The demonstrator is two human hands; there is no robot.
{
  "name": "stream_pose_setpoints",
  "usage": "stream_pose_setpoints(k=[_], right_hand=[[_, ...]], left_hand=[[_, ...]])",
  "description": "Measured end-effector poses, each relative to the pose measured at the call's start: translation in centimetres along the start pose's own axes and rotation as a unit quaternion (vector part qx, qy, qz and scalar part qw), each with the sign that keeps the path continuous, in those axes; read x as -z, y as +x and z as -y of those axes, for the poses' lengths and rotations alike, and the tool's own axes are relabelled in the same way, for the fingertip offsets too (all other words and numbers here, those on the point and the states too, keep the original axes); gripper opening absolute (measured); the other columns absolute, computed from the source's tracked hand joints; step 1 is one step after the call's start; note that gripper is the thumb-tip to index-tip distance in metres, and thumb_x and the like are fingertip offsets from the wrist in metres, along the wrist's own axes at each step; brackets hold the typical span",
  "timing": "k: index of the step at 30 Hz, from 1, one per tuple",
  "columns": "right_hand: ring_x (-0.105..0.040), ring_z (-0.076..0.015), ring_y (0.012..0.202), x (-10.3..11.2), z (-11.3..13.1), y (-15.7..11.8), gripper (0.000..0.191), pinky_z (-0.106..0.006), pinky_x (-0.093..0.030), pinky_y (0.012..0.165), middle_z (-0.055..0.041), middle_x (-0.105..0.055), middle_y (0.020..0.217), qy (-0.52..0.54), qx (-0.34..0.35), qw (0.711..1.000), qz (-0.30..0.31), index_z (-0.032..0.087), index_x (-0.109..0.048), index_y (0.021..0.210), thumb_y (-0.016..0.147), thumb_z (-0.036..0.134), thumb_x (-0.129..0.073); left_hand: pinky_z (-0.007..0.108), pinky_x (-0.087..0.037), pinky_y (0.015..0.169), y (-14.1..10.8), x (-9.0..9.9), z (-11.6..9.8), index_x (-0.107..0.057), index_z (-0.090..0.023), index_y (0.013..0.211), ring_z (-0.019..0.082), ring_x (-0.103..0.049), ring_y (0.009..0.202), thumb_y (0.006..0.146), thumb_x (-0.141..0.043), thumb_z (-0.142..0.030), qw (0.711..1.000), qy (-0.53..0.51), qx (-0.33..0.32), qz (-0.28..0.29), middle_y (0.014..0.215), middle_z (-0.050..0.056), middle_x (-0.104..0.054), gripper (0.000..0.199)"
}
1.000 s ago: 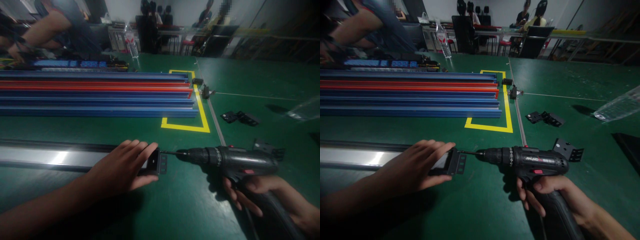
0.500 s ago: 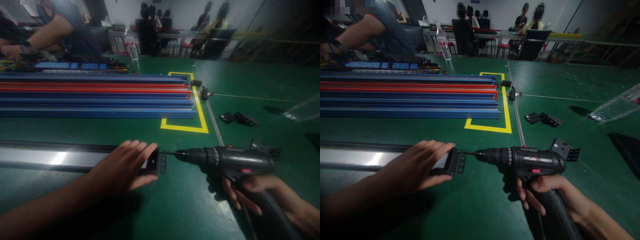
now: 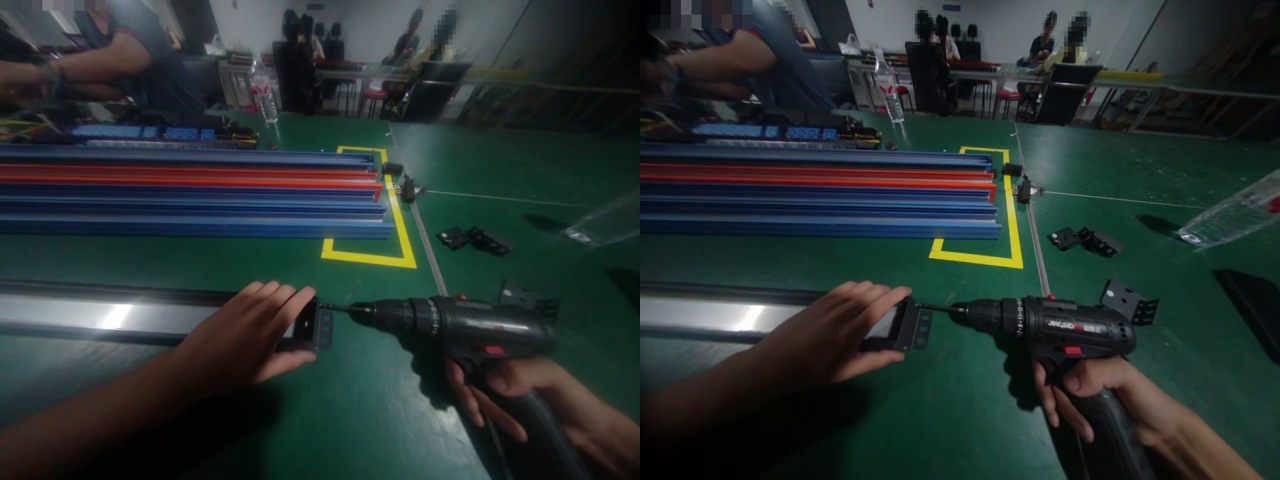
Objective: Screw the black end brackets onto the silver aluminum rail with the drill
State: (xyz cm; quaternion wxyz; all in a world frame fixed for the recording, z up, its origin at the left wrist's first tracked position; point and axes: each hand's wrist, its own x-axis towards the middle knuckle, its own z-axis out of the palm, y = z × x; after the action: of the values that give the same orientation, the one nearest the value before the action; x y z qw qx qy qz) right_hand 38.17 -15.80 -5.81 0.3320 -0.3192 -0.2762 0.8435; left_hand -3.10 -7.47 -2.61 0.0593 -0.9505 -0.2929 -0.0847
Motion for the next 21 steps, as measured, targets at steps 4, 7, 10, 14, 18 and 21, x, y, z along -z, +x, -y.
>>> stream_pose_setpoints(k=[4,7,10,14,18,21], right_hand=[[-0.067,-0.0141,0.052,0.0,0.1,0.0,0.036,-0.026,-0.055,0.069,-0.0103,-0.077,0.066,-0.008,-0.018,1.000,-0.007,0.009,-0.081,0.103,0.075,0.029,-0.069],[-0.063,-0.0133,0.049,0.2,0.0,0.0,0.036,-0.026,-0.053,0.066,-0.0085,-0.075,0.062,-0.007,-0.020,1.000,-0.014,0.009,-0.081,0.101,0.074,0.029,-0.069],[-0.056,-0.0097,0.042,0.6,-0.2,0.0,0.033,-0.026,-0.052,0.062,-0.0081,-0.076,0.067,-0.008,-0.025,0.999,-0.024,0.011,-0.081,0.098,0.073,0.028,-0.068],[-0.052,-0.0079,0.039,0.7,-0.3,0.1,0.032,-0.025,-0.050,0.057,-0.0073,-0.077,0.067,-0.017,-0.018,0.999,-0.029,0.013,-0.082,0.097,0.073,0.030,-0.068],[-0.057,-0.0074,0.041,0.1,0.2,0.1,0.031,-0.023,-0.052,0.059,-0.0095,-0.079,0.071,-0.011,-0.025,0.999,-0.026,0.012,-0.083,0.097,0.074,0.029,-0.071],[-0.060,-0.0077,0.043,-0.4,0.6,0.2,0.029,-0.021,-0.052,0.059,-0.0108,-0.080,0.072,-0.014,-0.041,0.998,-0.034,0.011,-0.083,0.096,0.074,0.027,-0.072]], left_hand=[[0.045,-0.054,0.092,0.4,0.6,-0.2,-0.041,-0.006,0.148,0.032,-0.065,0.107,0.098,-0.056,-0.061,1.000,0.002,0.005,0.015,0.124,0.019,-0.067,0.075],[0.044,-0.054,0.090,0.8,1.0,-0.3,-0.044,-0.008,0.148,0.030,-0.066,0.104,0.097,-0.057,-0.062,0.999,-0.005,0.020,0.038,0.122,0.018,-0.068,0.075],[0.042,-0.054,0.087,1.1,1.1,-0.3,-0.046,-0.009,0.149,0.029,-0.066,0.102,0.097,-0.056,-0.063,0.998,-0.010,0.029,0.057,0.122,0.018,-0.069,0.075],[0.043,-0.054,0.085,1.3,1.1,-0.4,-0.048,-0.006,0.148,0.030,-0.066,0.100,0.097,-0.057,-0.063,0.997,-0.008,0.030,0.066,0.122,0.019,-0.069,0.077],[0.043,-0.053,0.086,1.3,1.1,-0.4,-0.049,-0.006,0.148,0.030,-0.066,0.101,0.096,-0.059,-0.062,0.997,-0.009,0.031,0.064,0.123,0.019,-0.069,0.076],[0.043,-0.053,0.085,1.4,1.0,-0.4,-0.051,-0.006,0.146,0.030,-0.066,0.100,0.094,-0.063,-0.061,0.998,-0.011,0.034,0.059,0.123,0.019,-0.069,0.076]])
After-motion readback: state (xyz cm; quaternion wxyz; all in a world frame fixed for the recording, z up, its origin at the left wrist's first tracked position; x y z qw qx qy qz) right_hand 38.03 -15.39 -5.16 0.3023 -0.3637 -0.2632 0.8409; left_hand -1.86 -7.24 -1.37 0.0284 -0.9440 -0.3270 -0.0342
